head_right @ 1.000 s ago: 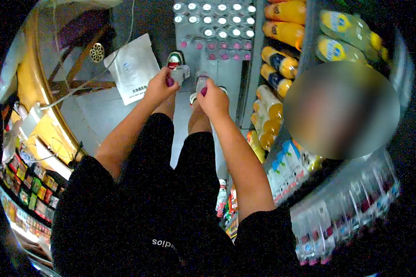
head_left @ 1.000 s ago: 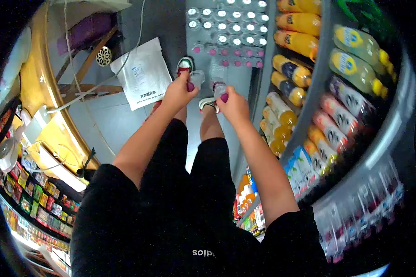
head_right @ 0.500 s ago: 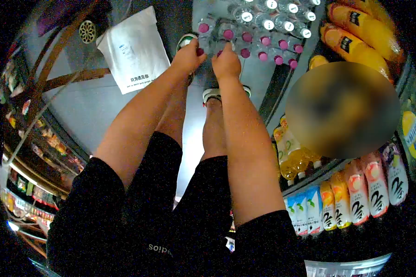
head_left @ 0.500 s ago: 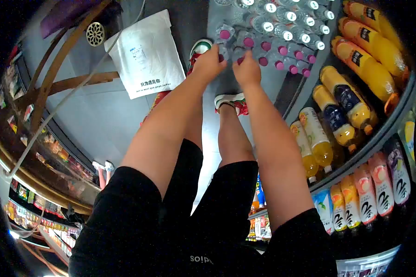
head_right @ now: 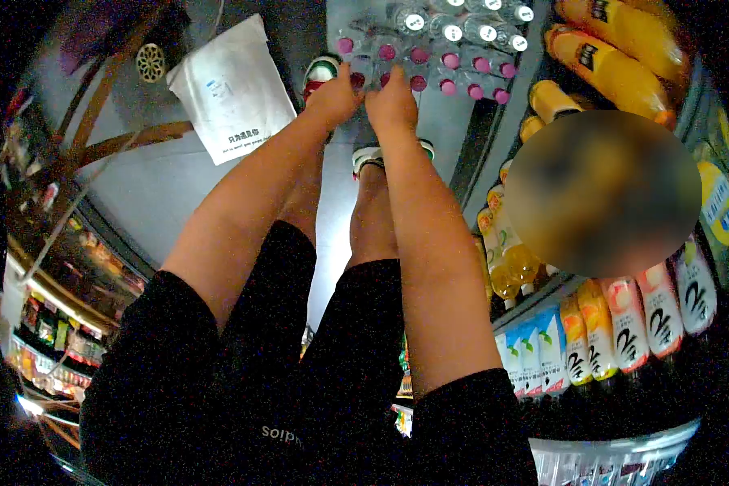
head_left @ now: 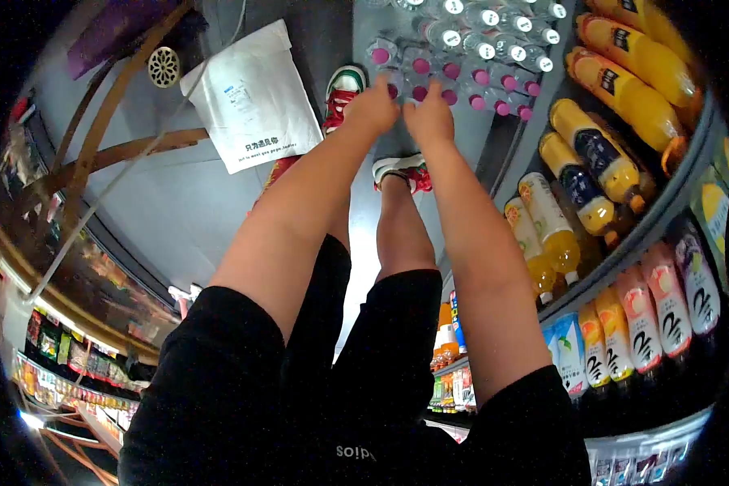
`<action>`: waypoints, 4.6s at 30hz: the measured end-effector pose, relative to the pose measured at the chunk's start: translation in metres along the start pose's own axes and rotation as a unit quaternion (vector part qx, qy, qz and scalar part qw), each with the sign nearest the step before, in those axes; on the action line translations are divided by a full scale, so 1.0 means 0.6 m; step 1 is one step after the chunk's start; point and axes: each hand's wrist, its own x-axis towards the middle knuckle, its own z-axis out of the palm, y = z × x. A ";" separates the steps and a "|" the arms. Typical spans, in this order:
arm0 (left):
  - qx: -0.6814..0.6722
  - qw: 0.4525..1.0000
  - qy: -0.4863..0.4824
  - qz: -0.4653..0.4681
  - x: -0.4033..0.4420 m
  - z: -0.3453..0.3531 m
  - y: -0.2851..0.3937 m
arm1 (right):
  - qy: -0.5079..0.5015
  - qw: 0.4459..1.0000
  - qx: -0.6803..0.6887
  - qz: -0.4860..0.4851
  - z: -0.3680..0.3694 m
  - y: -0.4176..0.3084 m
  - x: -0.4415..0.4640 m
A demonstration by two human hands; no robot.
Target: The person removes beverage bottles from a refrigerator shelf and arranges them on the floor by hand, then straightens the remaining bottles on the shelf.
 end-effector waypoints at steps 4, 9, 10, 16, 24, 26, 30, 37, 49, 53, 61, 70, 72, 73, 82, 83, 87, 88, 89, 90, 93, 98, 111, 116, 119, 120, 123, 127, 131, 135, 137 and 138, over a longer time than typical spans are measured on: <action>0.043 0.998 -0.002 -0.039 -0.057 -0.044 0.010 | -0.040 0.999 -0.008 0.004 -0.053 0.007 -0.063; 0.114 0.990 -0.088 -0.014 -0.145 -0.115 0.024 | -0.103 0.994 0.018 0.011 -0.144 0.039 -0.159; 0.115 0.990 -0.078 -0.003 -0.165 -0.131 0.034 | -0.089 0.996 0.019 0.007 -0.173 0.040 -0.185; 0.132 0.986 -0.073 0.070 -0.296 -0.252 0.160 | -0.009 0.997 0.058 0.052 -0.321 0.067 -0.350; 0.083 0.942 -0.110 0.307 -0.414 -0.293 0.296 | 0.138 0.983 0.110 0.044 -0.557 -0.019 -0.660; 0.088 0.929 -0.162 0.321 -0.448 -0.273 0.327 | 0.156 0.974 0.145 0.078 -0.572 -0.012 -0.729; 0.083 0.857 -0.193 0.471 -0.501 -0.249 0.389 | 0.324 0.929 0.118 0.136 -0.612 -0.014 -0.863; 0.064 0.787 -0.303 0.534 -0.633 -0.221 0.532 | 0.511 0.804 0.116 0.282 -0.638 0.047 -1.031; 0.085 0.672 -0.100 0.729 -0.906 -0.113 0.761 | 0.620 0.753 -0.051 0.216 -0.694 0.189 -1.050; 0.128 0.687 0.004 0.715 -0.971 -0.061 0.789 | 0.614 0.757 -0.056 0.216 -0.700 0.180 -1.059; 0.172 0.719 0.102 0.666 -1.000 -0.036 0.768 | 0.538 0.835 0.000 0.110 -0.623 0.151 -1.087; -0.095 0.810 0.128 0.565 -0.931 -0.083 0.543 | 0.572 0.815 0.067 -0.059 -0.602 0.192 -1.089; -0.131 0.836 0.107 0.523 -0.928 -0.077 0.515 | 0.563 0.823 0.062 -0.048 -0.610 0.196 -1.080; -0.151 0.838 0.103 0.514 -0.921 -0.067 0.507 | 0.561 0.825 0.056 -0.044 -0.611 0.199 -1.075; -0.200 0.811 0.059 0.546 -0.938 -0.047 0.543 | 0.593 0.796 0.096 -0.073 -0.621 0.227 -1.059; -0.173 0.767 0.098 0.610 -0.935 -0.040 0.561 | 0.592 0.797 0.089 -0.074 -0.622 0.231 -1.059; -0.106 0.698 0.100 0.701 -0.951 -0.017 0.637 | 0.612 0.785 0.077 -0.061 -0.624 0.225 -1.062; -0.099 0.683 0.103 0.717 -0.957 -0.010 0.654 | 0.611 0.786 0.083 -0.042 -0.625 0.221 -1.065; -0.085 0.681 0.109 0.719 -0.959 0.001 0.673 | 0.599 0.798 0.052 -0.024 -0.632 0.209 -1.073; -0.071 0.678 0.115 0.722 -0.963 0.008 0.689 | 0.601 0.798 0.047 -0.026 -0.641 0.206 -1.074; -0.046 0.695 0.104 0.710 -0.976 0.010 0.722 | 0.584 0.810 -0.045 0.015 -0.671 0.212 -1.081; -0.078 0.685 0.097 0.718 -0.964 0.025 0.743 | 0.562 0.824 0.009 0.067 -0.681 0.224 -1.093; -0.152 0.679 0.053 0.716 -0.903 0.048 0.716 | 0.586 0.795 0.151 0.048 -0.663 0.160 -1.063; -0.149 0.730 -0.010 0.667 -0.824 0.002 0.703 | 0.522 0.828 0.203 0.014 -0.685 0.106 -0.987; -0.121 0.748 0.004 0.653 -0.791 -0.053 0.734 | 0.542 0.823 0.173 -0.004 -0.733 0.099 -0.924; -0.128 0.742 0.030 0.657 -0.782 -0.069 0.752 | 0.555 0.816 0.163 -0.013 -0.752 0.107 -0.902; -0.138 0.739 0.020 0.660 -0.761 -0.106 0.820 | 0.599 0.788 0.085 0.110 -0.834 0.163 -0.841; -0.061 0.739 0.078 0.667 -0.776 -0.137 0.904 | 0.556 0.768 0.178 0.263 -0.900 0.123 -0.828; 0.065 0.755 0.072 0.649 -0.788 -0.127 0.978 | 0.565 0.774 0.111 0.263 -0.929 0.117 -0.811; 0.135 0.718 0.078 0.678 -0.773 -0.106 1.018 | 0.591 0.779 0.040 0.205 -0.950 0.159 -0.785; 0.133 0.712 0.080 0.685 -0.775 -0.102 1.025 | 0.605 0.776 0.015 0.178 -0.947 0.183 -0.777; 0.130 0.707 0.088 0.690 -0.780 -0.111 1.023 | 0.613 0.773 0.004 0.163 -0.943 0.198 -0.775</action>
